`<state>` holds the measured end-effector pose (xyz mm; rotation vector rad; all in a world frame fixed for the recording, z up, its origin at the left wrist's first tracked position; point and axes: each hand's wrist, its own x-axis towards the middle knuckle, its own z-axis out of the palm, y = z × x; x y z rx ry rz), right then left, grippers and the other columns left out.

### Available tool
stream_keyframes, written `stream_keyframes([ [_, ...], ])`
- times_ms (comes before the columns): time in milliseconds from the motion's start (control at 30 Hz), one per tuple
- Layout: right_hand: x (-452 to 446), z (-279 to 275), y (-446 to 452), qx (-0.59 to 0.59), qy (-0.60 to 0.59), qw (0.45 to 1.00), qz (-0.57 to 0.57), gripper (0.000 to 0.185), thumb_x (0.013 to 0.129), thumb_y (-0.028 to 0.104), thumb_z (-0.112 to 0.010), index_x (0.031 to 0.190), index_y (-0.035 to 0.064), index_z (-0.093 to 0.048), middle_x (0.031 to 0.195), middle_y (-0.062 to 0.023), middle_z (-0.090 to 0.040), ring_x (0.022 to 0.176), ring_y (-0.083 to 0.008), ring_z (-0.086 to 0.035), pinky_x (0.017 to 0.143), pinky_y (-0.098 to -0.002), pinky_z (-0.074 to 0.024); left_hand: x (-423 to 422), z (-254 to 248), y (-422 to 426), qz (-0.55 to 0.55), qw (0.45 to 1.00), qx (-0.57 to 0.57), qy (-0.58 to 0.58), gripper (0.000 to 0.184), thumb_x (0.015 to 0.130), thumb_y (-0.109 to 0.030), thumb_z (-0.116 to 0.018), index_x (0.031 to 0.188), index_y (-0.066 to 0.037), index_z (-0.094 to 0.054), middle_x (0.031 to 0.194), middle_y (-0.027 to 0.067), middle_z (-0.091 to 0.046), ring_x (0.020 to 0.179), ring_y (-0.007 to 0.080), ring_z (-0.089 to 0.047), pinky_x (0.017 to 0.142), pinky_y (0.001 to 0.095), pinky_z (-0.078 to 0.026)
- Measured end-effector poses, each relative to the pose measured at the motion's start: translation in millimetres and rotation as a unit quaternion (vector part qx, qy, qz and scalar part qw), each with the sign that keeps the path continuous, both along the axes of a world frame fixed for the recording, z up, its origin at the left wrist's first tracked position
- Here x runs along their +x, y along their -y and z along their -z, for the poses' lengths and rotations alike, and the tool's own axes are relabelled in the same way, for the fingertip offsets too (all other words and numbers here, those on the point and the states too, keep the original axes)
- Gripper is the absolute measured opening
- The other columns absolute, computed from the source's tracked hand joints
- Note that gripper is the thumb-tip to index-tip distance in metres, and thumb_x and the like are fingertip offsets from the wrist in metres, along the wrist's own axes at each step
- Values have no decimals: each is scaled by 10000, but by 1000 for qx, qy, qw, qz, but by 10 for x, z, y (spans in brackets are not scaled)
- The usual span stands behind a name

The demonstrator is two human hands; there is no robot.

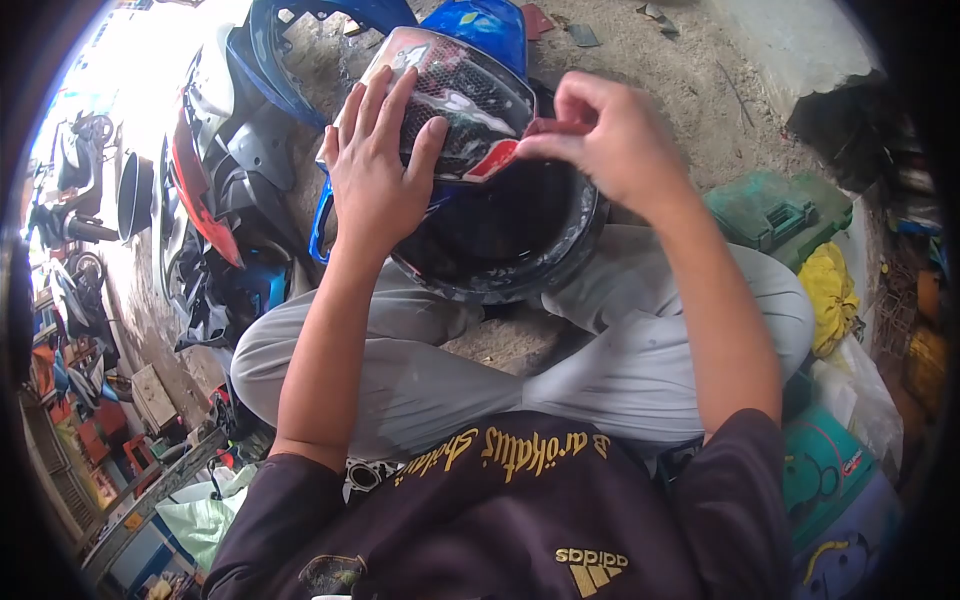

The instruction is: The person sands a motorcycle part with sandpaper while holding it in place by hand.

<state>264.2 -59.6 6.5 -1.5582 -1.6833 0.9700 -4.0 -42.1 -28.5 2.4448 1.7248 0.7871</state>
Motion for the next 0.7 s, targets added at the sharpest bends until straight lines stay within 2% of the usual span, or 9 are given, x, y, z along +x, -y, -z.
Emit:
stream_keyframes([
  [100, -79, 13, 38, 12, 2, 1000, 3, 463, 787, 218, -1003, 834, 37, -579, 707, -28, -584, 678, -144, -571, 646, -362, -488, -13, 9, -18, 1, 1000, -5, 12, 629, 1048, -530, -647, 1567, -178, -602, 1650, 164, -538, 1565, 422, -432, 1221, 729, -275],
  [167, -213, -53, 114, 31, 38, 998, -38, 477, 782, 254, -1007, 829, 33, -587, 705, -27, -587, 679, -150, -542, 642, -365, -477, 13, -24, 23, -4, 1000, -13, -7, 629, 1066, -536, -622, 1593, -194, -582, 1688, 137, -509, 1599, 400, -399, 1263, 696, -247],
  [233, -110, -46, 51, -15, 68, 997, -15, 480, 783, 262, -1006, 826, 35, -585, 707, -40, -590, 680, -154, -545, 645, -361, -476, 35, -44, 30, -4, 1000, -15, -13, 630, 1074, -539, -611, 1604, -203, -572, 1706, 124, -494, 1615, 389, -384, 1284, 678, -234],
  [300, 26, -39, -26, -12, 36, 999, 7, 483, 787, 269, -1006, 826, 32, -587, 712, -47, -596, 683, -161, -545, 651, -367, -475, 30, -52, 49, -3, 1000, -15, -8, 631, 1071, -541, -614, 1603, -203, -573, 1706, 125, -495, 1614, 387, -385, 1283, 678, -235],
  [333, -4, -28, -11, -22, 76, 997, 7, 494, 788, 250, -1008, 813, 24, -571, 711, -55, -602, 673, -154, -551, 653, -369, -481, 18, -53, 60, -6, 1000, -15, -12, 630, 1073, -542, -612, 1602, -203, -574, 1705, 125, -495, 1614, 388, -386, 1283, 678, -236],
  [433, -228, -39, 132, 29, 60, 998, -17, 508, 787, 249, -1010, 781, 36, -550, 692, -45, -603, 653, -135, -561, 644, -362, -487, 50, -57, 36, -5, 1000, -14, -13, 626, 1077, -544, -605, 1601, -202, -575, 1702, 124, -499, 1613, 388, -387, 1282, 678, -236],
  [467, -229, -109, 122, -7, 70, 998, -1, 503, 792, 244, -1008, 781, 36, -551, 691, -44, -593, 659, -133, -551, 650, -360, -489, 33, -46, 29, -6, 1000, -16, -11, 625, 1080, -545, -600, 1600, -201, -575, 1700, 125, -501, 1613, 389, -387, 1281, 678, -236],
  [567, -67, -55, 48, -6, 42, 999, 13, 526, 815, 235, -1003, 781, 59, -508, 699, 34, -457, 693, -82, -429, 624, -301, -415, -5, -39, 22, -8, 1000, -24, -6, 621, 1089, -551, -584, 1600, -199, -575, 1701, 124, -499, 1615, 389, -385, 1282, 674, -234],
  [700, -297, -115, 176, 45, 79, 996, 0, 547, 803, 235, -1009, 762, 72, -488, 700, 44, -485, 695, -64, -452, 623, -307, -437, 6, -33, 14, -9, 1000, -25, -8, 626, 1088, -555, -584, 1606, -204, -568, 1706, 122, -491, 1617, 389, -382, 1286, 671, -235],
])
